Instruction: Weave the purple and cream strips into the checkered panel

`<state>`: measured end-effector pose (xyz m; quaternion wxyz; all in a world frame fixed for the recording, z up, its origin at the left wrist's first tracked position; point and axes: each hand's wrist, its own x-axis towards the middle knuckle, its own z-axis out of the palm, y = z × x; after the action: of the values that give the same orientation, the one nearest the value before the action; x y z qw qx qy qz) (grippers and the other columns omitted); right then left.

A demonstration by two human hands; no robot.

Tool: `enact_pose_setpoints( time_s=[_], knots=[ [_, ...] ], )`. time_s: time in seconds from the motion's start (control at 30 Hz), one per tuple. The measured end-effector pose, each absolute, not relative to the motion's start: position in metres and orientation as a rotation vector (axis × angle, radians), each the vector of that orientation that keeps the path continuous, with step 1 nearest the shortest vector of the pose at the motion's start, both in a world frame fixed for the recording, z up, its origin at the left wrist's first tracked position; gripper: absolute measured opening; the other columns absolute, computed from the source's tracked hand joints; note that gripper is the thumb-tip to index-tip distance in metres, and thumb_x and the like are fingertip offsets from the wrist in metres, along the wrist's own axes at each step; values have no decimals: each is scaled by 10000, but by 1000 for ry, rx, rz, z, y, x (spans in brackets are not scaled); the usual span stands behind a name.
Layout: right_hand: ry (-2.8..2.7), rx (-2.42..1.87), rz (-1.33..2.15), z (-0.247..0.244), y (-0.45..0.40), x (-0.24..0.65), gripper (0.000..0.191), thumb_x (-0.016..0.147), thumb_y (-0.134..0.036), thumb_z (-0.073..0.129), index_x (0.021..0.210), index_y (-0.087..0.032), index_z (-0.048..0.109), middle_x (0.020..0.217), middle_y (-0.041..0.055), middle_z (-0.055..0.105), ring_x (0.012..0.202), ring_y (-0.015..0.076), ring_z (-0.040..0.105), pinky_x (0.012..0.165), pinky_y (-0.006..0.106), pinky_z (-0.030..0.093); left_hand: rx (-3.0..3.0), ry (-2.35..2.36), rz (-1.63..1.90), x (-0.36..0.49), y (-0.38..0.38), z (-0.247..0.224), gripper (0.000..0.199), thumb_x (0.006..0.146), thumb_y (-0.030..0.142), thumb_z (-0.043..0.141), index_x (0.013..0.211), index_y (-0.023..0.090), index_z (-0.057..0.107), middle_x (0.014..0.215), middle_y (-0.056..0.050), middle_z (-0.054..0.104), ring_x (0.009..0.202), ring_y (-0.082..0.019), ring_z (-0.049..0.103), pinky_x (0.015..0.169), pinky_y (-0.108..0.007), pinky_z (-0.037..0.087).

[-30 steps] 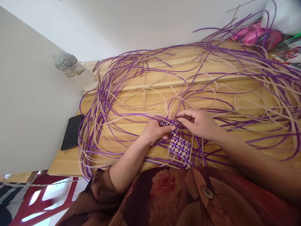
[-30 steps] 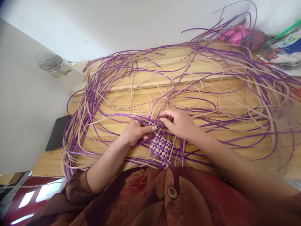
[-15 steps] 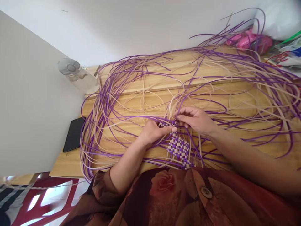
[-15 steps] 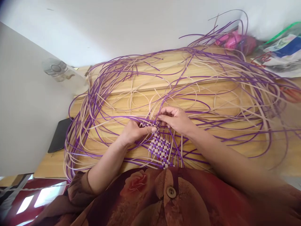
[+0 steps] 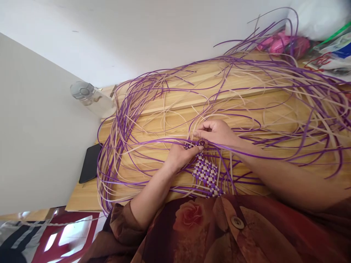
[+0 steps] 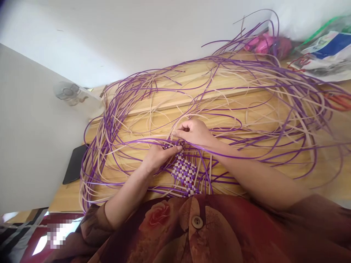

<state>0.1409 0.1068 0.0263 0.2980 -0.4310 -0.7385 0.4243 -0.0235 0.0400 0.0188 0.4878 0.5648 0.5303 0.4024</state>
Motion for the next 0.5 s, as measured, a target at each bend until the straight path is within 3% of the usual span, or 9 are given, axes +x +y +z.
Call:
enact_pose_setpoints(
  time_s=[0.17, 0.3, 0.5],
  knots=[
    [-1938, -1343, 838, 32, 100, 139, 365, 853, -441, 566, 620, -161, 601, 562, -12, 533, 538, 102, 428, 539, 264, 272, 1308, 1313, 1039, -12, 44, 16, 288, 653, 291, 806, 906, 164, 751, 943, -60, 751, 928, -250, 673, 906, -386, 502],
    [-2118, -1636, 660, 32, 109, 153, 420, 846, -440, 541, 518, -185, 482, 476, -15, 407, 487, 112, 354, 531, 297, 211, 723, 1217, 1206, -1, 43, 1, 294, 598, 272, 839, 843, 136, 747, 898, -75, 757, 802, -218, 690, 838, -372, 532],
    [-2319, -1732, 295, 18, 113, 167, 399, 851, -485, 545, 572, -200, 526, 545, 23, 521, 513, 145, 374, 543, 312, 186, 491, 1133, 1187, -1, 42, -5, 292, 529, 235, 886, 755, 134, 732, 761, -44, 735, 716, -164, 659, 791, -312, 513]
  ],
)
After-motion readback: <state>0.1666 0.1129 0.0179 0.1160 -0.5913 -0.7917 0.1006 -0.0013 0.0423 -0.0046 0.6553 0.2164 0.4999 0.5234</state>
